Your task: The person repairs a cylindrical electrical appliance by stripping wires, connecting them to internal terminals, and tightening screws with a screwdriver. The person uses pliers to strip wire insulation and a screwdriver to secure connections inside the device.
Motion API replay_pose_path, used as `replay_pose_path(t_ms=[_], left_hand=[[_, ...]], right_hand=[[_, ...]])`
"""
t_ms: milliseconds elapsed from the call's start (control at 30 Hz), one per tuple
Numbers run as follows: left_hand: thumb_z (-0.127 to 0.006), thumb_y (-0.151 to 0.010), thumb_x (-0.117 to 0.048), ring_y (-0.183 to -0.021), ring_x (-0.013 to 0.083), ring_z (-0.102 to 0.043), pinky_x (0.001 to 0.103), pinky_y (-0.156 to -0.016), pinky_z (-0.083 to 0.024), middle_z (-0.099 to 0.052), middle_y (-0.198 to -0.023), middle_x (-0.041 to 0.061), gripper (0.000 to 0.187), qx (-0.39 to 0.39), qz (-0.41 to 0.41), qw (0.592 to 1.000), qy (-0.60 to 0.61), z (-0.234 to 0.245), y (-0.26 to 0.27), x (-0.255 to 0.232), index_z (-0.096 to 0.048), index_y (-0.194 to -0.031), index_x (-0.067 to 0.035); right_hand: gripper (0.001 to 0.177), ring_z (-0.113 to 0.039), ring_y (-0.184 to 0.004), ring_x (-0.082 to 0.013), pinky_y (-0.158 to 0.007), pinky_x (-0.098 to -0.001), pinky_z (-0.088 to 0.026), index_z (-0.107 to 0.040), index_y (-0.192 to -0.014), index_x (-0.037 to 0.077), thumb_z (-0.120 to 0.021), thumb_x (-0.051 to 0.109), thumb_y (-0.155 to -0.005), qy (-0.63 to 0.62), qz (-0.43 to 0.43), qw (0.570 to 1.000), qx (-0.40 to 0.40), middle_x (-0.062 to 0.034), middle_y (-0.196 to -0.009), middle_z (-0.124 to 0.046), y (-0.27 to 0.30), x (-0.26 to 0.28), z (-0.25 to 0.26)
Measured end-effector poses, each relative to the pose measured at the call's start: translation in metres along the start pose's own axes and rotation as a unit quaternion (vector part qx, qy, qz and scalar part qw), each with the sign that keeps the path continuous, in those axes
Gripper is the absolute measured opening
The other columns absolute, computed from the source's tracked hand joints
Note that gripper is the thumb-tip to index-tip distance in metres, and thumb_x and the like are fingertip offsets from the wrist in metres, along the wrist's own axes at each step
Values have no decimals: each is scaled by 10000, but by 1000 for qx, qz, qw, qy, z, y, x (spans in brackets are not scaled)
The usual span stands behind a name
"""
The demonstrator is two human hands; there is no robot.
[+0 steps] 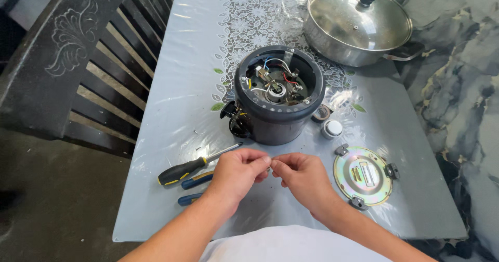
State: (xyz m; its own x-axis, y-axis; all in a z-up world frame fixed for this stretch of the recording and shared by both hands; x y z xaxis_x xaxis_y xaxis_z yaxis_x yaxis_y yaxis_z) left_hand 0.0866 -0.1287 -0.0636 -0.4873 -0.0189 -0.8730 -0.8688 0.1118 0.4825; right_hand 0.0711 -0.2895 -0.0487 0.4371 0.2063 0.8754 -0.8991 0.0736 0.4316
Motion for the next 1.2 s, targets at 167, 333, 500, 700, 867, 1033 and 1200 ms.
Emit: replay_pose_path(t_ms=[167, 333, 500, 700, 867, 1033, 1200], left_hand=[[-732, -841, -77, -751, 146, -681, 315, -732, -575, -742, -880, 78, 243, -29, 53, 992, 110, -2, -3, 11, -750, -1067, 9], [-746, -832, -65, -743, 140, -692, 289, -713, -585, -747, -873, 76, 217, -59, -6, 997, 47, 0, -4, 7, -741, -1037, 2], [-771, -807, -19, -715, 147, -676, 296, -681, -565, -737, -847, 78, 201, -90, 28, 984, 148, -1, -5, 13, -728, -1001, 14], [-769, -807, -25, -694, 140, -661, 297, -674, -550, -741, -812, 87, 143, -69, -14, 991, 112, 0, -7, 5, -755, -940, 23], [-736, -811, -114, -699, 192, -731, 327, -675, -582, -775, -788, 71, 131, -130, -50, 985, -99, 13, -11, -4, -773, -927, -67], [-710, -802, -100, -816, 358, -726, 434, -758, -579, -753, -858, 160, 131, -136, -242, 884, -376, 16, -18, -24, -793, -904, -92], [-673, -831, -91, -898, 391, -692, 492, -821, -550, -737, -933, 167, 136, -95, -207, 856, -463, 15, -38, -14, -790, -900, -99]], right_hand=[[257, -714, -653, -102, -591, -262, -571, -797, -1027, 36, -718, 217, -862, 133, 69, 989, 14, -24, -787, -801, -1, 15, -1], [255, -711, -655, -109, -607, -279, -561, -818, -996, 44, -681, 237, -900, 207, 54, 975, 53, -65, -743, -785, -7, 12, -4], [262, -705, -651, -95, -596, -272, -567, -817, -976, 33, -673, 241, -908, 167, 65, 982, 55, -54, -732, -782, -14, 10, -7], [242, -708, -639, -100, -596, -281, -567, -819, -973, 35, -708, 230, -881, 184, 68, 980, 18, -63, -731, -790, -14, 12, -5], [220, -760, -636, -138, -612, -301, -603, -801, -944, 25, -716, 203, -846, 163, 74, 982, -55, -90, -756, -819, -19, 16, 12], [194, -735, -684, -317, -710, -414, -582, -823, -891, 98, -692, 223, -822, 382, 138, 912, -66, -156, -751, -756, -27, 17, 18], [197, -720, -748, -370, -752, -465, -572, -823, -883, 125, -717, 279, -825, 440, 128, 886, -63, -160, -788, -747, -39, 6, 14]])
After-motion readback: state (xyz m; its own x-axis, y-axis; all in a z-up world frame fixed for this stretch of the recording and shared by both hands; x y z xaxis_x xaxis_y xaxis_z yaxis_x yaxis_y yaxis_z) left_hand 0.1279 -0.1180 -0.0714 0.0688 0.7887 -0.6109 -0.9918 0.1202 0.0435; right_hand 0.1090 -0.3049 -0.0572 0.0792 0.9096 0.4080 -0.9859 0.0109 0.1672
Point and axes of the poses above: each hand's wrist, its own y-axis away from the middle knuckle, its own z-axis out of the back of the hand, x = y × z, the point moved 6 cm from there along -y, towards the middle knuckle
